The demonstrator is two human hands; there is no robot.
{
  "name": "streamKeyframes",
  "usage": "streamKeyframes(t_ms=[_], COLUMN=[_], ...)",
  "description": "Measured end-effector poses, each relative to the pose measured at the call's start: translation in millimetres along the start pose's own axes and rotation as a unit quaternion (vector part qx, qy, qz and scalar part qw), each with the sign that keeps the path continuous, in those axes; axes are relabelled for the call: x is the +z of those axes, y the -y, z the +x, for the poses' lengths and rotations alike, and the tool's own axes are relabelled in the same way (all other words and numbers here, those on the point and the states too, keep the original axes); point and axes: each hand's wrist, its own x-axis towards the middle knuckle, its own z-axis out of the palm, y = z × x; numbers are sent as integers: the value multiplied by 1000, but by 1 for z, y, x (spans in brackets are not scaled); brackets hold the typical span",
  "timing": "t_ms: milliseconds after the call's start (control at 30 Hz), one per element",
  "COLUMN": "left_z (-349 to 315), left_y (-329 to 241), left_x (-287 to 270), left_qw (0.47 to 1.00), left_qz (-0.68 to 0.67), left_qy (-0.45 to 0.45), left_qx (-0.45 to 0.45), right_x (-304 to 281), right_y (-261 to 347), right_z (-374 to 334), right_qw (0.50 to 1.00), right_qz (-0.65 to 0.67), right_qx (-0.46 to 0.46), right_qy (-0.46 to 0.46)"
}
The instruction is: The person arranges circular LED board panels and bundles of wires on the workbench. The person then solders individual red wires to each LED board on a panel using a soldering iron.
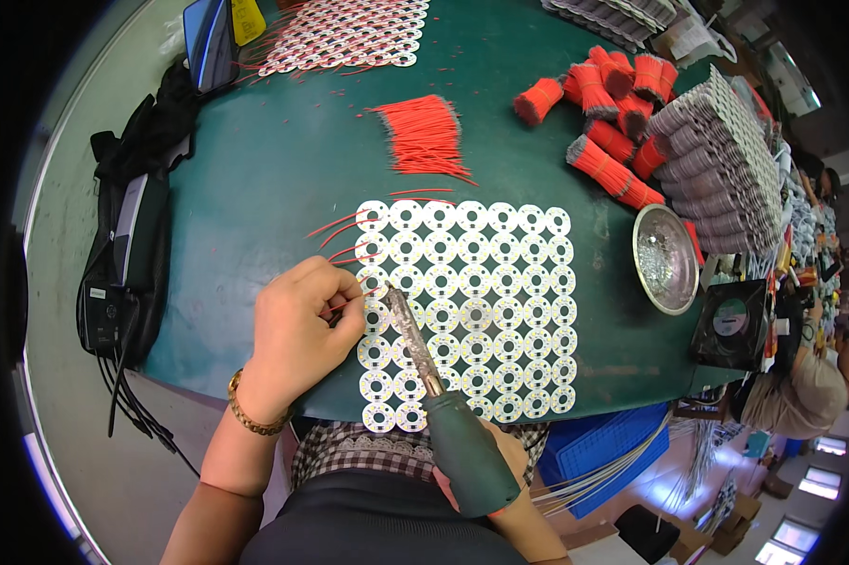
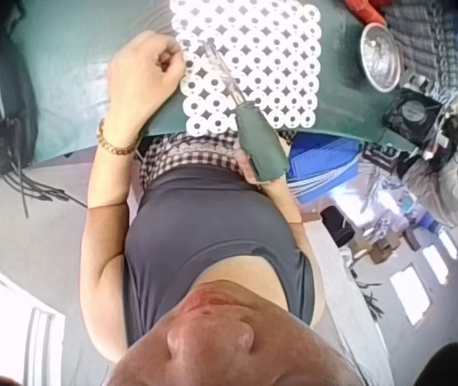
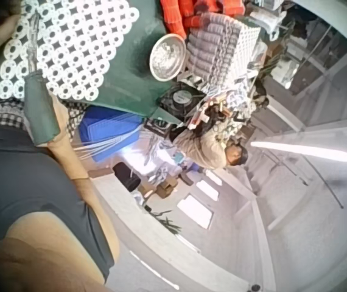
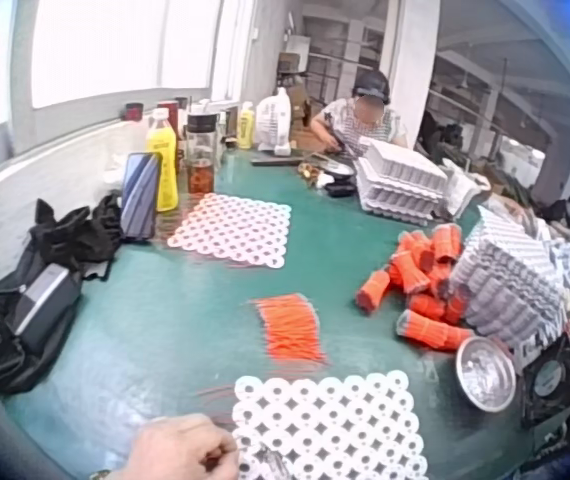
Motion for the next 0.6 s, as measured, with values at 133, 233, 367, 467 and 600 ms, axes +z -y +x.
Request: streamKeyframes(t_ms=[133, 233, 367, 467, 600], left_z=[-1, 0, 2, 15, 79], left_y=[1, 0, -4, -13, -9], left_x=[1, 0, -9, -31, -22], left_qw=[1000, 1000, 999, 993, 992], left_qz=[-2, -1, 1, 44, 66], left_qy=[14, 17, 31, 102, 105], left_qx=[-18, -17, -18, -48, 39], right_x=[1, 2, 0, 2, 15], right_y=[3, 3, 6, -1, -3], right_z=[4, 0, -4, -6, 6], right_qw=[995, 959, 946, 946, 890], right_qz=[84, 235, 307, 294, 367], right_qx=[-23, -138, -80, -112, -206], right_qy=[-40, -73, -59, -78, -176])
